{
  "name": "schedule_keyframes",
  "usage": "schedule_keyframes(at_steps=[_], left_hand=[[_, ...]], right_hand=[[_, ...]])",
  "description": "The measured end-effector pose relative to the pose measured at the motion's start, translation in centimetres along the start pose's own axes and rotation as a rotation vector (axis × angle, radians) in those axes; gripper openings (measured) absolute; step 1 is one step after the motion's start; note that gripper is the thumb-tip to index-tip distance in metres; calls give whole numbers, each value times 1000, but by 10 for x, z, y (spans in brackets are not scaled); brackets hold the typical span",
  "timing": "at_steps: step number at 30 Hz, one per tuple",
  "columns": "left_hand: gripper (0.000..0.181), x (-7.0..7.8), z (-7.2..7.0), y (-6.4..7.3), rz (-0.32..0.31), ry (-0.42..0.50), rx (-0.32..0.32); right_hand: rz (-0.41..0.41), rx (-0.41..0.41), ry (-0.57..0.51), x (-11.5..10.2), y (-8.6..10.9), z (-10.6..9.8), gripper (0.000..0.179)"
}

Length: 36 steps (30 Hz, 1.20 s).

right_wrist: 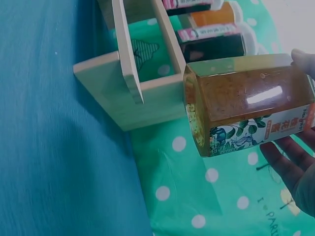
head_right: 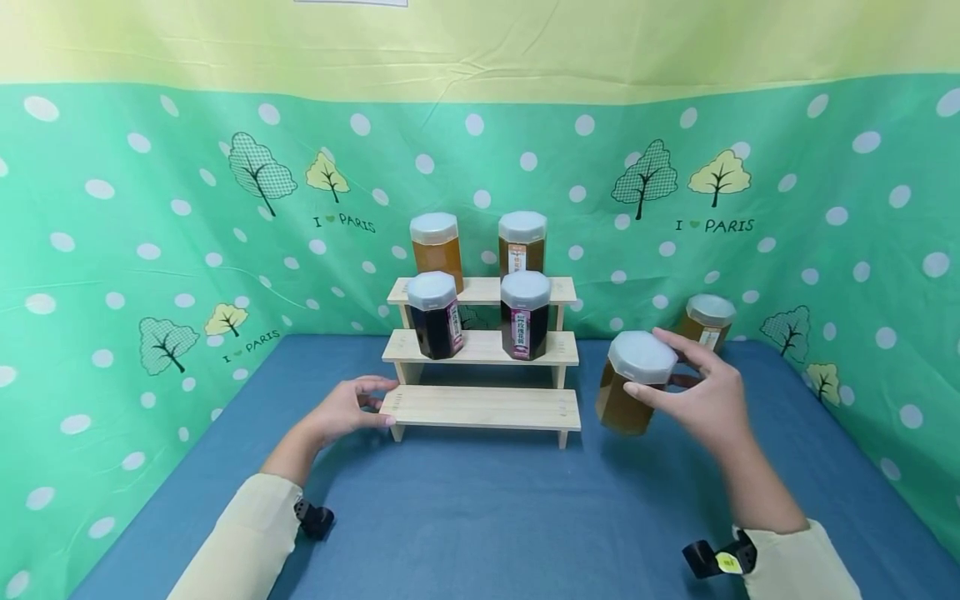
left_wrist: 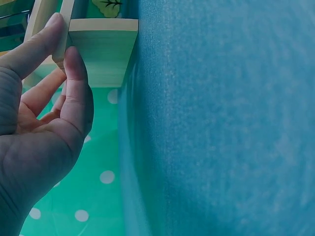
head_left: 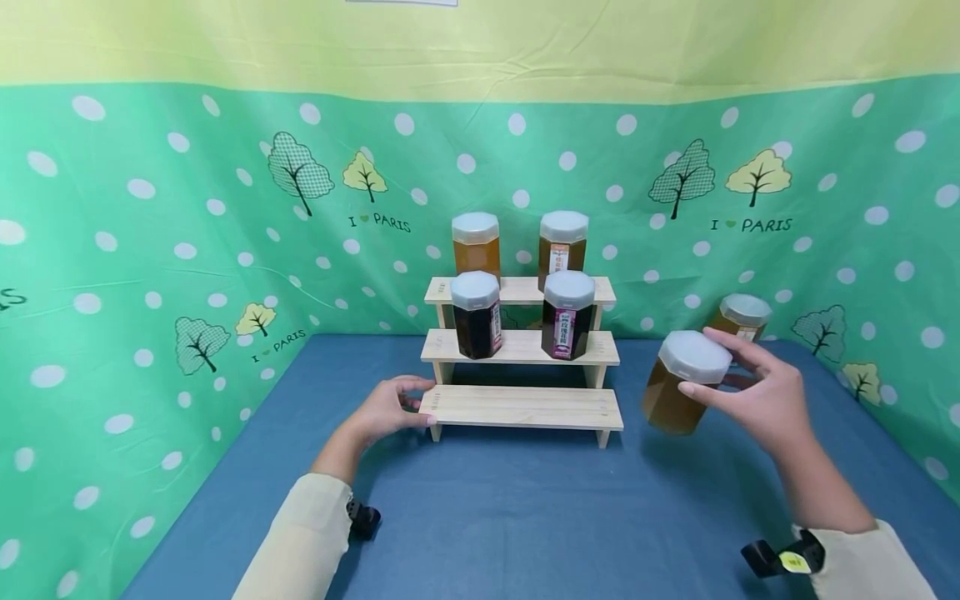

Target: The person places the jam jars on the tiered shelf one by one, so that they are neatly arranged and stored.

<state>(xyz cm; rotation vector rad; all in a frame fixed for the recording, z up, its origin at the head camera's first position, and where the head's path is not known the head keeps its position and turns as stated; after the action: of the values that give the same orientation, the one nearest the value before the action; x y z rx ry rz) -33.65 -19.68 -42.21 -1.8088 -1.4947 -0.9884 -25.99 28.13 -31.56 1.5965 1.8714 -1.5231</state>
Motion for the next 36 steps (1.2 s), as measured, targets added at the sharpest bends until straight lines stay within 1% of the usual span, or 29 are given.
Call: schedule_keyframes(at_steps=[5, 12, 15, 24, 33, 36], left_hand=[[58, -1, 0, -1, 0, 10, -5], [58, 0, 1, 0, 0, 11, -1], [58, 0, 1, 0, 0, 12, -2], [58, 0, 1, -1, 15, 0, -2], [58, 0, 1, 0, 23, -1, -5], [58, -1, 1, -1, 13, 8, 1]], right_hand=[[-22, -18, -5, -10, 2, 8, 70], [-96, -59, -49, -25, 5, 21, 71], [-111, -74, -66, -31, 7, 28, 71], [-116, -116, -66, -47, 16, 49, 69], [-111, -165, -113, -56, 20, 71, 70], [-117, -177, -140, -59, 20, 79, 71]])
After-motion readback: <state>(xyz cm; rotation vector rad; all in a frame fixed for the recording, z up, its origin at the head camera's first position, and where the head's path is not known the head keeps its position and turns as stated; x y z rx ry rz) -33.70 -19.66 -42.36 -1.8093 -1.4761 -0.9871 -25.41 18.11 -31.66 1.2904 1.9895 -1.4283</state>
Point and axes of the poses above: each hand's wrist, its own y-axis away from the middle knuckle, its own z-axis out of the palm, x = y × z, the point moved 7 cm from there along -y, towards the middle knuckle, and after that the axes turned 2 degrees about z, right-handed, at the moved point
